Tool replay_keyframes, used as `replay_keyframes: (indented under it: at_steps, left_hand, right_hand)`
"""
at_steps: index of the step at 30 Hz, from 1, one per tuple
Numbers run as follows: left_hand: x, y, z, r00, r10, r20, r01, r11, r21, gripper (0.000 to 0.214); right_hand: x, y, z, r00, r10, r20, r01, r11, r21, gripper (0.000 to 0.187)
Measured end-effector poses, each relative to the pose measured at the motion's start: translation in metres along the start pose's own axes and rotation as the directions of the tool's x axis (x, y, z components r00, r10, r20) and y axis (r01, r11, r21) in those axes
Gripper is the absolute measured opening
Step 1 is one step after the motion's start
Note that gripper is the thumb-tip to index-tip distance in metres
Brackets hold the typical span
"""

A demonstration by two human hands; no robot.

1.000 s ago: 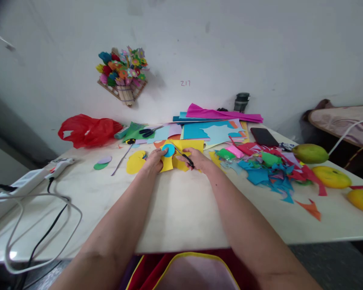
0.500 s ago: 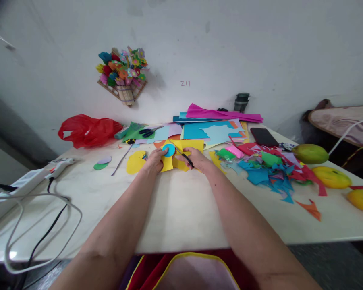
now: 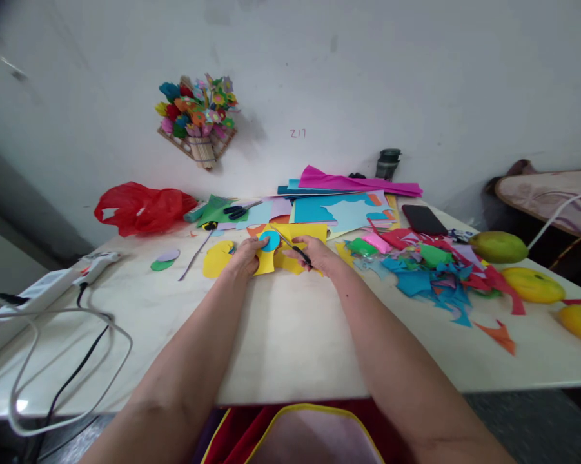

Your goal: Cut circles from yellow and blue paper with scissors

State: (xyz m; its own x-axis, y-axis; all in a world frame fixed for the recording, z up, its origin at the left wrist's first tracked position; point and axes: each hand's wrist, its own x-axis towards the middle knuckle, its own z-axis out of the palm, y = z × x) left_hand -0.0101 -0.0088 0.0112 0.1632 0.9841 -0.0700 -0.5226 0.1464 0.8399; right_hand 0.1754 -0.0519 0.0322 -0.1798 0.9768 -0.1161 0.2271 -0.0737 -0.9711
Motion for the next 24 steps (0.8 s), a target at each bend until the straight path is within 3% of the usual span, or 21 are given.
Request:
replay_keyframes:
  at_steps: [12,24]
  left_hand:
    - [-0.003,0.002,0.001,1.0,-0.014,0.008,0.014,1.0,-0.005,0.016]
    - [-0.001,0.001,-0.003,0.998,-0.025,0.054,0.023,0.999,0.039,0.027]
  right_hand:
    - [0.003,0.004,-0.006,1.0,-0.005,0.031,0.005,1.0,0.0,0.052]
    - [0.006,0.011,-0.015,0.994,0.003,0.111,-0.01,0.998,0.06,0.046]
